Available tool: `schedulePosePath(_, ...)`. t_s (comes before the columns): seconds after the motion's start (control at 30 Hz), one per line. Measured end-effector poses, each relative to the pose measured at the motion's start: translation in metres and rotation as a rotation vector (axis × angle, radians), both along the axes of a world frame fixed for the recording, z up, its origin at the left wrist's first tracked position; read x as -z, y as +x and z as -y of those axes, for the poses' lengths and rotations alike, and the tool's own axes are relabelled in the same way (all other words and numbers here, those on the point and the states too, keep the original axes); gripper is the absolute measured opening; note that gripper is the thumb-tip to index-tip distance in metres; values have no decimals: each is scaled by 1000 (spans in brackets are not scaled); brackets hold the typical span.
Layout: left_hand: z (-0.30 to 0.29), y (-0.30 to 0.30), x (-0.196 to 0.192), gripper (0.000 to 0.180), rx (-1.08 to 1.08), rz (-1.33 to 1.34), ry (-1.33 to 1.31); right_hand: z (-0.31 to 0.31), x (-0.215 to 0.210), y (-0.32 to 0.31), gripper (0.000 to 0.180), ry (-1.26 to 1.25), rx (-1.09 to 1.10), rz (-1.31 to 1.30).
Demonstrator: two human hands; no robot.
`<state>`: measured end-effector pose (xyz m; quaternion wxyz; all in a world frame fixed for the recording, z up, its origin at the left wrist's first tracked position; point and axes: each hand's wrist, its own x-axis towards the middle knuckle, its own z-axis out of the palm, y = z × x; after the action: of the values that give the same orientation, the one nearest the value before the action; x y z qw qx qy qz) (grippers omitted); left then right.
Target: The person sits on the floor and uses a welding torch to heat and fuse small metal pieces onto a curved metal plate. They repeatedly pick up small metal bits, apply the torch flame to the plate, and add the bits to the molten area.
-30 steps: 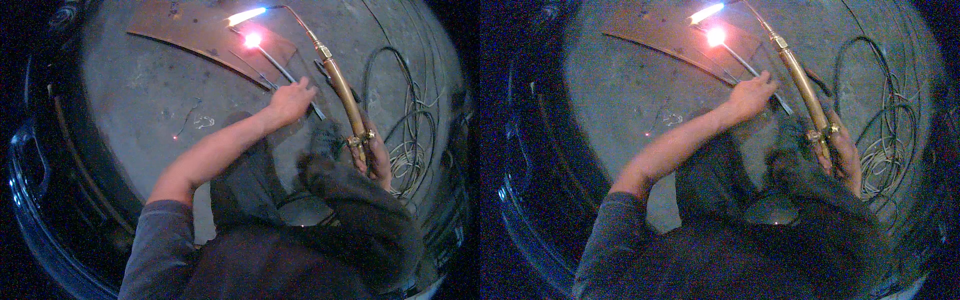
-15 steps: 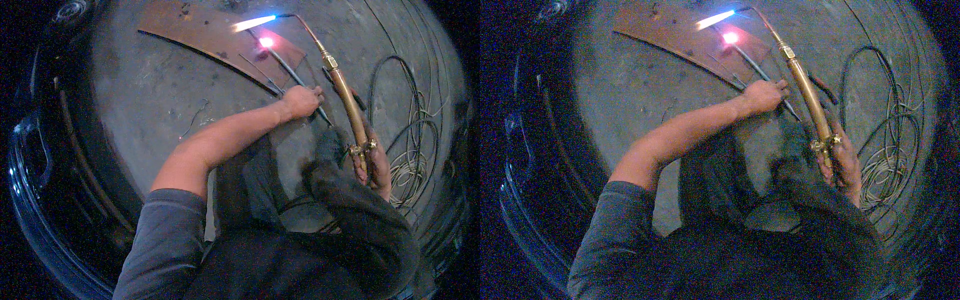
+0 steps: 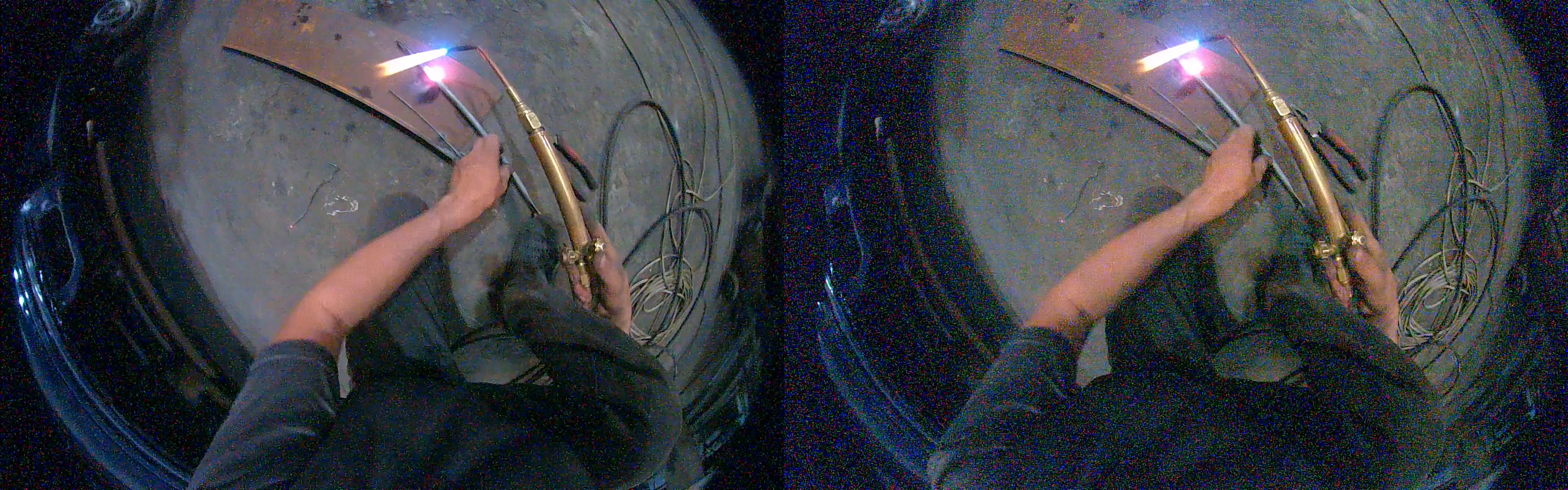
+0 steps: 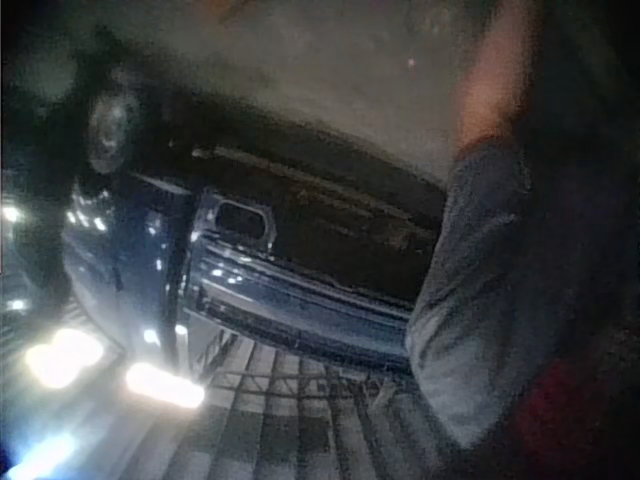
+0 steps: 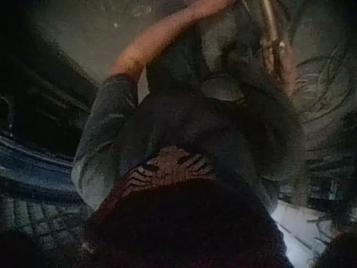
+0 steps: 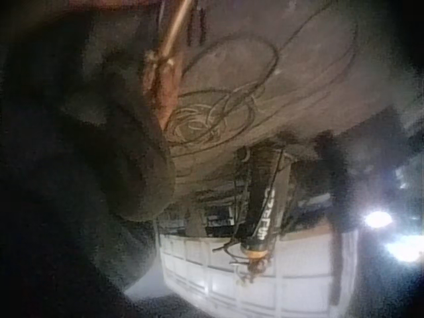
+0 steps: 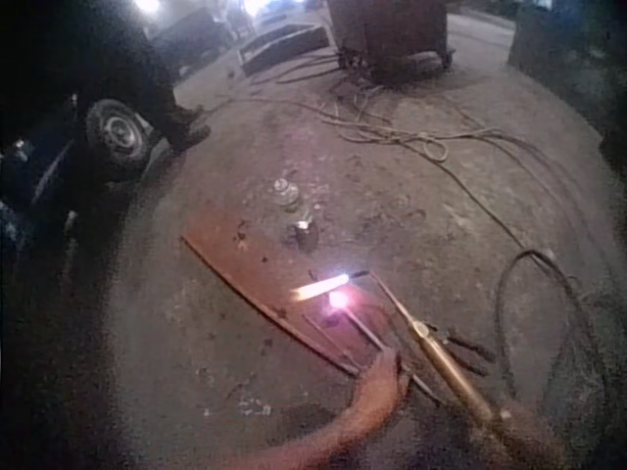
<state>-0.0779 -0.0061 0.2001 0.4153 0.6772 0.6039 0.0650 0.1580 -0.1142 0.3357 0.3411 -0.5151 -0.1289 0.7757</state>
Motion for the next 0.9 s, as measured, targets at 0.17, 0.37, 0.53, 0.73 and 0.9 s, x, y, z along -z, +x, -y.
schedulePosePath(0.17,25,-3,-45,29,-220,177,-180,-3,-7,-7,100,-11,15,33)
schedulePosePath(0.37,9,-119,-84,21,-383,8,100,12,7,-1,102,-37,1,140)
schedulePosePath(0.53,21,-272,-26,28,-384,-443,199,10,9,-6,98,-22,68,174)
schedulePosePath(0.73,37,-303,4,36,-284,-505,144,13,9,3,101,15,29,180)
schedulePosePath(0.9,61,-320,26,27,-255,-477,230,4,1,-2,99,-62,-6,140)
